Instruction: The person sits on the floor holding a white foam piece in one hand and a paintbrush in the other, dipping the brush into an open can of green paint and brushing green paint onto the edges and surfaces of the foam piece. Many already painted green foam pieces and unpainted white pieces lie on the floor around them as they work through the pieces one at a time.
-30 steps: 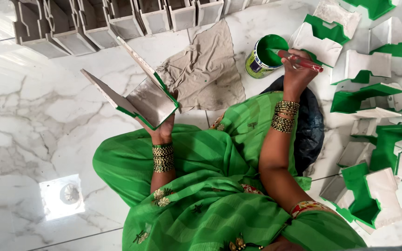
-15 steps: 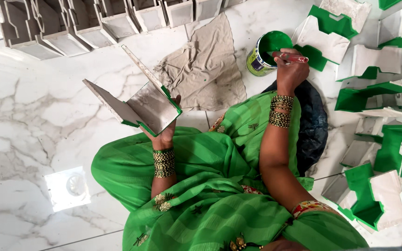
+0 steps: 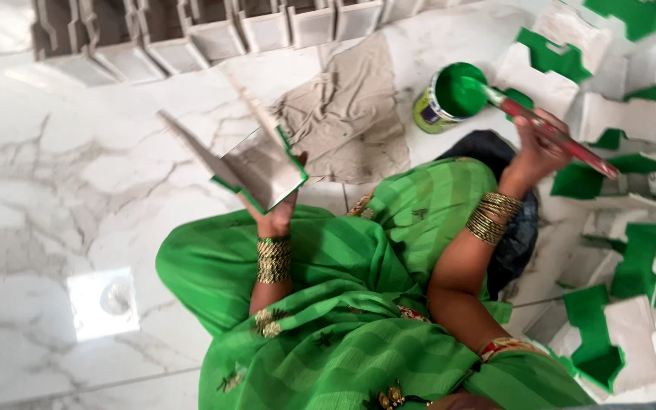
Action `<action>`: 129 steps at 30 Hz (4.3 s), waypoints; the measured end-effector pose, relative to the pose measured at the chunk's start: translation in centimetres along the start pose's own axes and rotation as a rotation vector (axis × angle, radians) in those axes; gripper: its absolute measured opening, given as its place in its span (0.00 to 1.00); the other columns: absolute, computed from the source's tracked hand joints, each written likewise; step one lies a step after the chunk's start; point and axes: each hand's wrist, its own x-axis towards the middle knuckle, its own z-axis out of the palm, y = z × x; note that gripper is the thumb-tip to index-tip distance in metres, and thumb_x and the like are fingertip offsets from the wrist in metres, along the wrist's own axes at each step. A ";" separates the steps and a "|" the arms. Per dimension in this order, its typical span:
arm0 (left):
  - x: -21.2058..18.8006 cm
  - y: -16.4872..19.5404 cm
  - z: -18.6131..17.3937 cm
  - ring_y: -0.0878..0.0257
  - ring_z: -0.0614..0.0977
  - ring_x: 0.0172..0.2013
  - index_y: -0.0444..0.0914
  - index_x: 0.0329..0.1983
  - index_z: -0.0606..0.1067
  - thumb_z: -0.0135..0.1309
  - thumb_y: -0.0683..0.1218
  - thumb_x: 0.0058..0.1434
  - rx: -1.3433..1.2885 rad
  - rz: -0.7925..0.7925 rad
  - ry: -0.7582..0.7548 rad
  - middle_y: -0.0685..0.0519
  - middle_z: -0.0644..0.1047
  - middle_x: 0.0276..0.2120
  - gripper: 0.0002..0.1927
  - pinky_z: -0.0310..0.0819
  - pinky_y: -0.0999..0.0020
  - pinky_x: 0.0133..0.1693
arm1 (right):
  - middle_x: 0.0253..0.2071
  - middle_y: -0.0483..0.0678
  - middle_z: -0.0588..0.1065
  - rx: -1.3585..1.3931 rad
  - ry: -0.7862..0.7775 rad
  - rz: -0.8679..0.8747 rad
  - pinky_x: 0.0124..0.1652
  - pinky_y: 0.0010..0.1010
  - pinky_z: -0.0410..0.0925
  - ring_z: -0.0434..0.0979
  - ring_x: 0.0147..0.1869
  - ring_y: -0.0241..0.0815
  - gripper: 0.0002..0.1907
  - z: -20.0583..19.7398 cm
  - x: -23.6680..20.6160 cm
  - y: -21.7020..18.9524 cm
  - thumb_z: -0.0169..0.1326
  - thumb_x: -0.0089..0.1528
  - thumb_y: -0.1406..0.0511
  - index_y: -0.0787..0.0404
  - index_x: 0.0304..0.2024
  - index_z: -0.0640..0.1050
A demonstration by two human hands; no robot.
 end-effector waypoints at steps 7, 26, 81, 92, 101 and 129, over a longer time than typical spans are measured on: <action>-0.2 -0.6 0.9 0.48 0.69 0.70 0.46 0.76 0.63 0.41 0.72 0.71 0.116 0.103 -0.059 0.51 0.66 0.71 0.39 0.53 0.32 0.74 | 0.35 0.52 0.81 -0.085 0.085 0.153 0.29 0.26 0.78 0.81 0.32 0.39 0.19 0.2 -0.4 0.4 0.76 0.50 0.77 0.72 0.40 0.81; -0.4 0.0 3.3 0.47 0.72 0.65 0.44 0.73 0.61 0.40 0.78 0.63 0.103 0.007 -0.027 0.46 0.68 0.68 0.46 0.67 0.43 0.65 | 0.51 0.52 0.72 0.338 -0.296 -0.276 0.53 0.38 0.75 0.76 0.51 0.50 0.22 6.2 -6.5 -11.1 0.72 0.66 0.67 0.67 0.52 0.72; -1.3 1.3 1.5 0.56 0.74 0.59 0.45 0.71 0.64 0.50 0.74 0.63 0.180 0.128 -0.067 0.53 0.73 0.61 0.42 0.69 0.50 0.61 | 0.45 0.55 0.81 0.034 -0.900 -0.675 0.48 0.38 0.78 0.84 0.48 0.52 0.16 21.0 -19.5 -26.7 0.70 0.54 0.77 0.66 0.41 0.79; -1.0 1.4 1.0 0.55 0.75 0.58 0.43 0.70 0.65 0.49 0.75 0.64 0.139 0.111 -0.058 0.52 0.73 0.59 0.42 0.70 0.49 0.61 | 0.44 0.55 0.80 0.020 -0.872 -0.683 0.47 0.38 0.77 0.83 0.47 0.52 0.15 20.5 -19.3 -28.4 0.70 0.53 0.77 0.67 0.41 0.79; -1.5 2.1 3.3 0.56 0.77 0.55 0.44 0.69 0.66 0.47 0.71 0.67 0.200 0.146 -0.076 0.52 0.75 0.58 0.37 0.73 0.54 0.56 | 0.43 0.54 0.81 -0.021 -0.973 -0.617 0.45 0.36 0.76 0.84 0.45 0.50 0.13 20.2 -18.9 -29.8 0.68 0.54 0.77 0.67 0.40 0.80; -1.8 2.8 5.4 0.59 0.78 0.54 0.41 0.68 0.66 0.54 0.65 0.65 0.413 0.110 0.063 0.52 0.76 0.56 0.36 0.75 0.58 0.55 | 0.50 0.51 0.81 -0.138 -1.182 -0.986 0.49 0.38 0.77 0.82 0.54 0.50 0.12 22.3 -17.0 -27.1 0.63 0.56 0.72 0.65 0.44 0.84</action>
